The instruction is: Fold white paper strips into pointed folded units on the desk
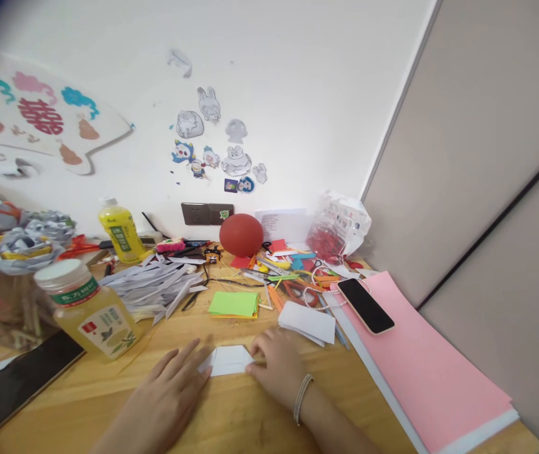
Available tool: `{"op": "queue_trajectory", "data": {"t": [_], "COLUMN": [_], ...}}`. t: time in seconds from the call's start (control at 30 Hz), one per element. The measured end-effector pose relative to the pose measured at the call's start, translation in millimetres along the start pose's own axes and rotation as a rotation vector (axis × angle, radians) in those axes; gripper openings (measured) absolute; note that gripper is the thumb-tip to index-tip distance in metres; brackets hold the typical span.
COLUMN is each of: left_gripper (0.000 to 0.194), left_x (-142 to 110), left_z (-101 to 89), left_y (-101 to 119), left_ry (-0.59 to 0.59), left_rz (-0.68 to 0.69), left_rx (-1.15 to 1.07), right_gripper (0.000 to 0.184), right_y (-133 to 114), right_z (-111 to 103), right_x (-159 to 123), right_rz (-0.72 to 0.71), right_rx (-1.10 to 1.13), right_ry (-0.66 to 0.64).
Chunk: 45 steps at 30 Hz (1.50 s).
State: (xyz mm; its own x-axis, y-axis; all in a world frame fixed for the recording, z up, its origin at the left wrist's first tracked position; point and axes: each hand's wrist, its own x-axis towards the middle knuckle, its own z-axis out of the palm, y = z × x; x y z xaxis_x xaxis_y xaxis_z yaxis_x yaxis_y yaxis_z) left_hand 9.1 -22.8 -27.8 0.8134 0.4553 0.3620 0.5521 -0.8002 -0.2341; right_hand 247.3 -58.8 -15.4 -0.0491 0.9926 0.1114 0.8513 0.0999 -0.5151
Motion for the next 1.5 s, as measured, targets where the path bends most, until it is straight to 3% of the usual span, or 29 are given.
{"op": "queue_trajectory", "data": {"t": [0.13, 0.27, 0.33, 0.4, 0.47, 0.53, 0.67, 0.8, 0.93, 1.07, 1.23, 1.5], "left_gripper": [0.028, 0.036, 0.044, 0.053, 0.062, 0.075, 0.092, 0.065, 0.023, 0.016, 0.026, 0.034], "left_x": [3, 2, 0, -1, -1, 1, 5, 10, 14, 15, 12, 14], "left_z": [2.0, 12.9, 20.9, 26.3, 26.5, 22.3, 11.0, -1.1, -13.1, -8.8, -3.4, -4.5], "left_y": [0, -2, -4, -7, -8, -9, -10, -16, -16, -8, -7, -7], "left_ry": [0.025, 0.021, 0.061, 0.096, 0.078, 0.012, -0.102, -0.003, 0.067, 0.066, 0.133, 0.099], "left_rz": [-0.044, -0.145, -0.125, -0.049, 0.016, 0.037, -0.077, -0.157, -0.038, 0.045, 0.043, 0.085], "left_rx": [0.005, 0.016, 0.007, -0.027, -0.078, -0.14, -0.217, -0.176, -0.288, -0.278, -0.116, -0.132], "right_gripper": [0.022, 0.022, 0.034, 0.034, 0.025, 0.023, 0.029, 0.017, 0.016, 0.027, 0.008, 0.014], "right_y": [8, -3, -12, -19, -23, -21, -10, -6, -6, -4, -2, 1], "right_z": [-4, 10, 21, 25, 20, 9, -9, -7, -3, -5, -7, 2], "right_x": [-3, -12, -15, -17, -17, -14, -8, -6, -7, -6, -4, -3], "right_rz": [-0.308, -0.582, -0.725, -0.816, -0.791, -0.672, -0.63, -0.532, -0.416, -0.468, -0.619, -0.693], "right_rx": [-0.075, -0.113, -0.118, -0.096, -0.025, 0.03, -0.051, -0.281, -0.395, -0.312, -0.319, -0.365], "right_ry": [-0.059, -0.121, -0.147, -0.161, -0.141, -0.087, -0.125, -0.087, -0.05, -0.047, -0.068, 0.077]}}
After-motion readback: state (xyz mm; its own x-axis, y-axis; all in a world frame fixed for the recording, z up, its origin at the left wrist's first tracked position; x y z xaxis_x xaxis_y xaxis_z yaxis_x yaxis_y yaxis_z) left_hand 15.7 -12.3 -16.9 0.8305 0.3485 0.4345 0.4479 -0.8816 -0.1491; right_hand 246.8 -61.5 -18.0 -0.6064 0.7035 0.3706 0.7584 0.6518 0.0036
